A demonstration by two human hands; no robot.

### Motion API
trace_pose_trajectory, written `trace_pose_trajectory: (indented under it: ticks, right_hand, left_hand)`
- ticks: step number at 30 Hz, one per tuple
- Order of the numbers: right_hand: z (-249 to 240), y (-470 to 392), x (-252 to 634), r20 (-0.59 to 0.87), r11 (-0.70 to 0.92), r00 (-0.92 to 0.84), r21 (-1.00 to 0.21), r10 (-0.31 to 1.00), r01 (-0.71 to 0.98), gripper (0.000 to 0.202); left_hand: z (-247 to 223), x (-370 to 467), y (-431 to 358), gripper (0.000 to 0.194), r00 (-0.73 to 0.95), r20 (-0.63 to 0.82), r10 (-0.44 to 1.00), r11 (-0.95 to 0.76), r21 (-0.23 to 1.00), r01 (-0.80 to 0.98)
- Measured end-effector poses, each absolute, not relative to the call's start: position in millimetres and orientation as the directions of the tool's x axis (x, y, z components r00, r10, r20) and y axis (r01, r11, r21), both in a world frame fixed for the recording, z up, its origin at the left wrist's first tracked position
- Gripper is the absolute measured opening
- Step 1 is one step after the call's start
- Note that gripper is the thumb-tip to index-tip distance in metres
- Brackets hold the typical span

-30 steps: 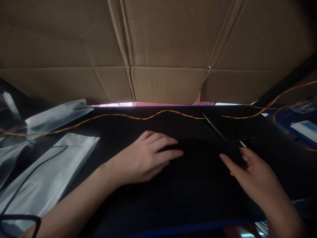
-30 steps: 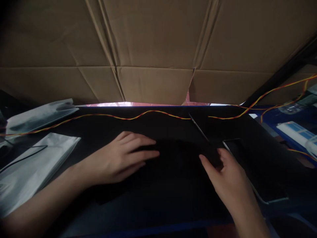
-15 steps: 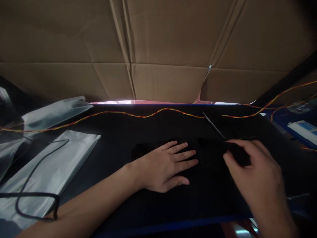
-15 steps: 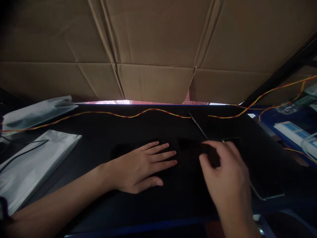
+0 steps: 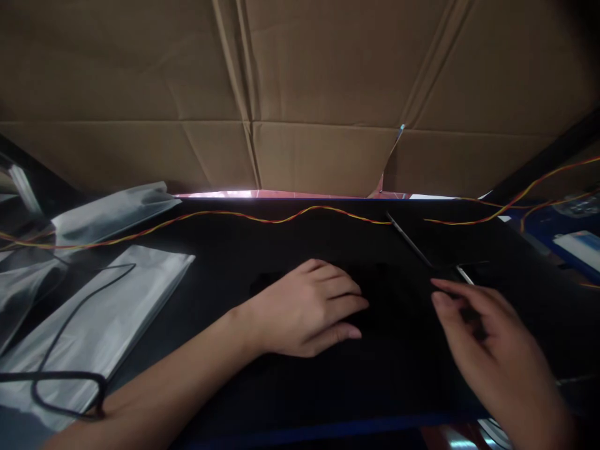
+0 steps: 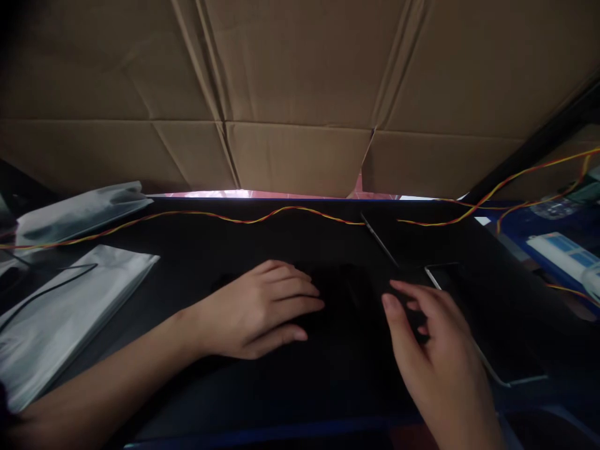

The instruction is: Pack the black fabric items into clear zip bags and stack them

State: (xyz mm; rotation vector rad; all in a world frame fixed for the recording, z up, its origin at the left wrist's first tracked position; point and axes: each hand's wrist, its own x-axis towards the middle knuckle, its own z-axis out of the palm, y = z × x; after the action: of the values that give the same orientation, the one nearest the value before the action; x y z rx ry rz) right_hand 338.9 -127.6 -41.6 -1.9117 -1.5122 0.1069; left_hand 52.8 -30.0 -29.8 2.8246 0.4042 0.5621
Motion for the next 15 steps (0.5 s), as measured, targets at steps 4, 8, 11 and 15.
trace_pose_trajectory:
  ticks: [4, 8, 11, 15]
  right_hand:
    - [-53, -110, 340, 0.138, -0.187, 0.306, -0.542, 0.942, 0.82, 0.046]
    - [-41, -96, 331, 0.028, -0.167, 0.215, -0.534, 0.976, 0.829, 0.032]
    - [-22, -91, 325, 0.091, -0.178, 0.242, -0.444, 0.966, 0.878, 0.025]
    - [1, -97, 288, 0.348, -0.064, 0.166, -0.287, 0.923, 0.956, 0.016]
  left_hand:
    - [-16, 34, -14, 0.034, 0.801, 0.348, 0.487, -0.865, 0.319, 0.387]
    - [-19, 23, 0, 0.036, 0.751, 0.277, 0.599, -0.786, 0.381, 0.487]
    - [-24, 22, 2, 0.034, 0.741, 0.251, 0.622, -0.757, 0.433, 0.489]
    - [-26, 23, 0, 0.033, 0.661, 0.303, 0.686, -0.698, 0.528, 0.483]
